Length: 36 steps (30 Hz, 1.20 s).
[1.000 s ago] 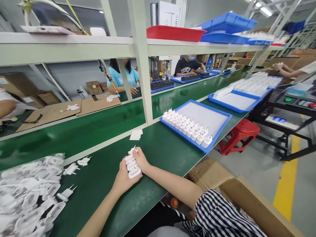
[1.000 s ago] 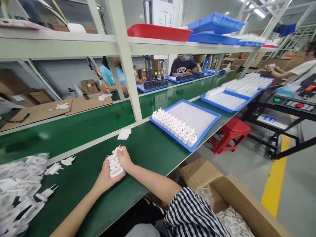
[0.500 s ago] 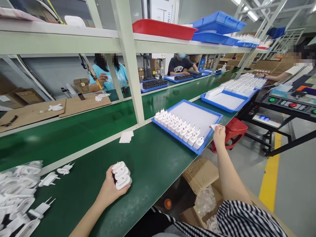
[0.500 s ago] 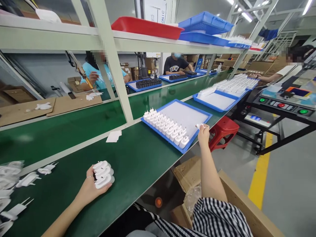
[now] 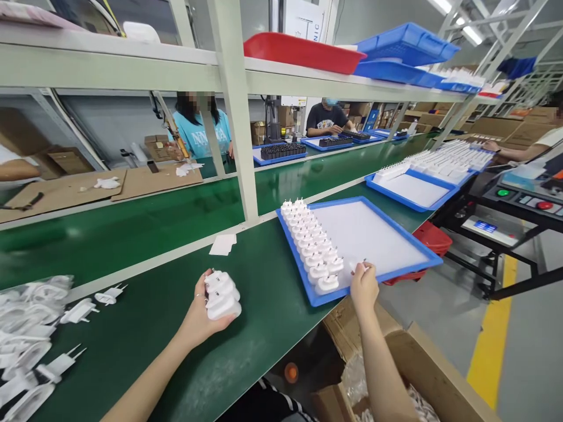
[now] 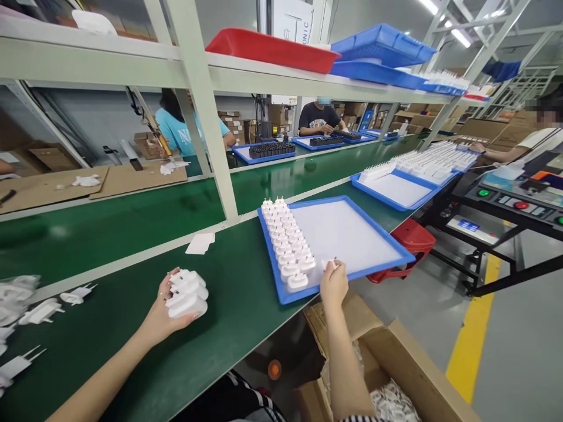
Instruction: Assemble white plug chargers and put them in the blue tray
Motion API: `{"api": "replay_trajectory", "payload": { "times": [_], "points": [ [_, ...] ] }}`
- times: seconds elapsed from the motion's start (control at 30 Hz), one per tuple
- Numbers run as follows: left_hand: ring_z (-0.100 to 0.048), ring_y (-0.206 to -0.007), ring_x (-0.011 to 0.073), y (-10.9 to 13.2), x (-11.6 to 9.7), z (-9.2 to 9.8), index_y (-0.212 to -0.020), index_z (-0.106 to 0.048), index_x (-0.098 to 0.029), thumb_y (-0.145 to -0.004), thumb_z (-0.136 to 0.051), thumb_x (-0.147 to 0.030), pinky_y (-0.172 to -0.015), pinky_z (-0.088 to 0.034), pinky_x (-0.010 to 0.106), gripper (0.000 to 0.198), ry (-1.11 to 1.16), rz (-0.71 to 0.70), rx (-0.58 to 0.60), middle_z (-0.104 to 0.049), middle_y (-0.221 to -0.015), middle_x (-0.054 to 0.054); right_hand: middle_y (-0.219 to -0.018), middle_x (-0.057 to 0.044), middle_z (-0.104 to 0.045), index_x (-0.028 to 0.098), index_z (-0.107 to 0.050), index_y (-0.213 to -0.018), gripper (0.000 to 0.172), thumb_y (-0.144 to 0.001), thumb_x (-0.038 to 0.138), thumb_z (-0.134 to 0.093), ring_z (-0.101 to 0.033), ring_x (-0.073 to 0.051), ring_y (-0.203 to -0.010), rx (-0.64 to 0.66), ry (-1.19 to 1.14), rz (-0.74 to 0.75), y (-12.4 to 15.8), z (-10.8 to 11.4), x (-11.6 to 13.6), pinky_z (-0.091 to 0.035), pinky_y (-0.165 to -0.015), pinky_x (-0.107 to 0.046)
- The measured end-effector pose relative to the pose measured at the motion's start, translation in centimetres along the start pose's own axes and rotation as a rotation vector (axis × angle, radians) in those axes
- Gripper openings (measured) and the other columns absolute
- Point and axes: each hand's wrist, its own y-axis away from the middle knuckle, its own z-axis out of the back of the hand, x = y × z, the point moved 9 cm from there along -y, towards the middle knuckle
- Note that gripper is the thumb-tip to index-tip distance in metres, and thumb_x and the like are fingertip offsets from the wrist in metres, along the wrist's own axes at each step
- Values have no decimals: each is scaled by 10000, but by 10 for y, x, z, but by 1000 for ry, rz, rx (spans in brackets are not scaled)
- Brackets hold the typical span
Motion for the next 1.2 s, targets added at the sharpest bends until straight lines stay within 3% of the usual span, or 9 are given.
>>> {"api": "replay_trajectory", "payload": {
  "times": [0.13,0.23,0.4,0.53,0.63,0.77,0.9,1.0,1.2],
  "points": [
    [-391,-1033,237,-22,-43,-8,-1200,-31,-157,-429,-597,-375,-856,-337,335,980,93,-83,23,-380,-1131,85,-851,-190,-516,101,-400,-875,438,-710,455,-201,-473,-295,-819,30,18,20,52,-12,17,-320,-665,-375],
    [-378,-1047,232,-33,-71,-14,-1204,-17,-139,-419,-602,-369,-860,-336,318,1005,137,-135,7,-397,-1114,82,-798,-154,-540,112,-381,-907,428,-727,469,-229,-506,-255,-761,171,-172,-7,77,-23,25,-347,-658,-371],
    [-361,-1065,217,-26,-113,-44,-1233,39,-130,-459,-621,-336,-865,-335,286,1038,193,-295,119,-324,-1188,85,-950,-92,-519,174,-380,-784,265,-676,400,-466,-494,-179,-874,187,-713,10,78,8,42,-372,-741,-326],
    [-417,-1005,190,-10,-148,-78,-1237,99,-125,-502,-609,-293,-880,-315,298,1035,224,-359,315,-422,-1094,66,-915,-52,-522,178,-438,-775,294,-581,334,-593,-515,-173,-817,383,-864,6,48,13,56,-396,-697,-320],
    [-407,-1007,201,-18,-177,-95,-1246,88,-126,-480,-623,-313,-900,-282,328,1061,200,-427,360,-442,-1064,72,-891,-46,-515,154,-498,-677,257,-519,303,-636,-485,-171,-867,437,-809,59,6,9,62,-376,-736,-293],
    [-323,-1078,238,-64,-214,-119,-1253,36,-97,-425,-654,-349,-902,-267,329,1107,108,-518,381,-356,-1149,126,-784,-10,-519,143,-538,-619,255,-429,238,-679,-483,-115,-749,443,-774,-7,-51,0,63,-384,-639,-210],
    [-265,-1113,240,-124,-242,-148,-1249,-10,-60,-393,-653,-376,-886,-284,288,1117,-41,-566,372,-223,-1231,163,-625,1,-528,134,-497,-633,114,-605,205,-582,-500,-99,-567,426,-1051,-262,-80,-21,73,-404,-537,-220],
    [-300,-1087,251,-160,-247,-178,-1248,-20,-52,-393,-641,-386,-858,-308,292,1109,-201,-566,401,-215,-1231,176,-667,-1,-546,150,-462,-706,165,-787,220,-336,-528,-94,-605,313,-1215,-381,-96,-45,83,-434,-608,-251],
    [-294,-1087,235,-199,-229,-238,-1240,-86,-64,-459,-575,-441,-917,-218,334,995,-610,-572,525,-276,-1215,151,-719,-22,-557,156,-437,-748,296,-824,240,-163,-543,-98,-716,232,-1353,-422,-133,-100,80,-434,-706,-264]
  ]
}}
